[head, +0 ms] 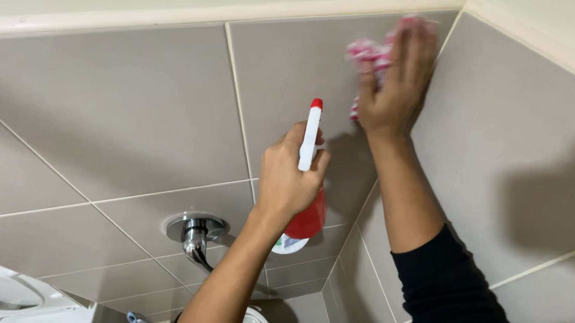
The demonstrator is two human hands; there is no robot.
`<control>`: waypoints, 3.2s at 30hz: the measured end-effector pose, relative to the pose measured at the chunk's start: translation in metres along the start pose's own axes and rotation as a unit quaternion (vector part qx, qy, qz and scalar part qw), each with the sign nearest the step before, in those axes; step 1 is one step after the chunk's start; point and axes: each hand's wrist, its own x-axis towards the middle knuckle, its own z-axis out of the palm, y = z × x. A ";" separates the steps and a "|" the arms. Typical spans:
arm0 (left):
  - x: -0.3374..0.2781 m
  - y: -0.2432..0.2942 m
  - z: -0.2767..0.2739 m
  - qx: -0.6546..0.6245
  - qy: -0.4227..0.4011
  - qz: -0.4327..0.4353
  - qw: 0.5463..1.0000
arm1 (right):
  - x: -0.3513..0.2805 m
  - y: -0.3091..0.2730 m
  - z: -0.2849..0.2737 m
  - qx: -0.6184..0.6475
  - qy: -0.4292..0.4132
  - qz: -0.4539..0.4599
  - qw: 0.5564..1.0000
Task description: Cleaning bathroom surfaces including the sink and wall tiles using a spray bottle and cloth.
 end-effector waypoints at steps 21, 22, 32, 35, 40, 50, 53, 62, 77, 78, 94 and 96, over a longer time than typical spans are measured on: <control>0.004 -0.002 -0.021 0.048 0.037 -0.025 0.998 | -0.014 -0.005 0.019 -0.014 -0.006 -0.049 0.999; 0.006 -0.003 -0.026 0.067 0.024 -0.068 0.995 | -0.007 0.003 0.010 0.004 -0.012 -0.096 0.995; -0.015 -0.031 -0.094 0.064 0.120 0.011 0.991 | 0.004 -0.147 0.063 0.049 0.129 0.049 0.989; -0.018 -0.036 -0.115 0.053 0.127 0.040 0.990 | 0.000 -0.155 0.056 -0.083 -0.111 -0.051 0.989; -0.035 -0.045 -0.169 0.057 0.092 -0.063 0.992 | -0.001 -0.100 0.044 -0.010 0.048 0.122 0.991; -0.052 -0.066 -0.208 0.061 0.078 -0.046 0.994 | 0.004 -0.251 0.057 -0.036 -0.057 -0.116 0.991; -0.051 -0.069 -0.199 0.050 0.061 -0.044 0.996 | 0.004 -0.163 0.048 -0.046 -0.135 -0.126 0.982; -0.058 -0.064 -0.126 0.033 0.034 -0.026 0.999 | -0.071 -0.015 0.012 -0.075 0.000 0.134 0.988; -0.073 -0.057 -0.098 0.008 0.063 -0.026 0.998 | -0.142 -0.042 0.047 0.021 0.068 0.084 0.994; -0.074 -0.058 -0.103 0.024 0.067 -0.041 0.997 | -0.145 -0.057 0.062 -0.005 0.109 0.188 0.976; -0.075 -0.071 -0.148 0.046 0.070 -0.043 0.996 | -0.057 -0.070 0.051 0.024 0.015 0.034 0.999; -0.073 -0.074 -0.153 0.049 0.070 -0.054 0.995 | -0.043 -0.140 0.065 0.025 -0.006 0.024 0.999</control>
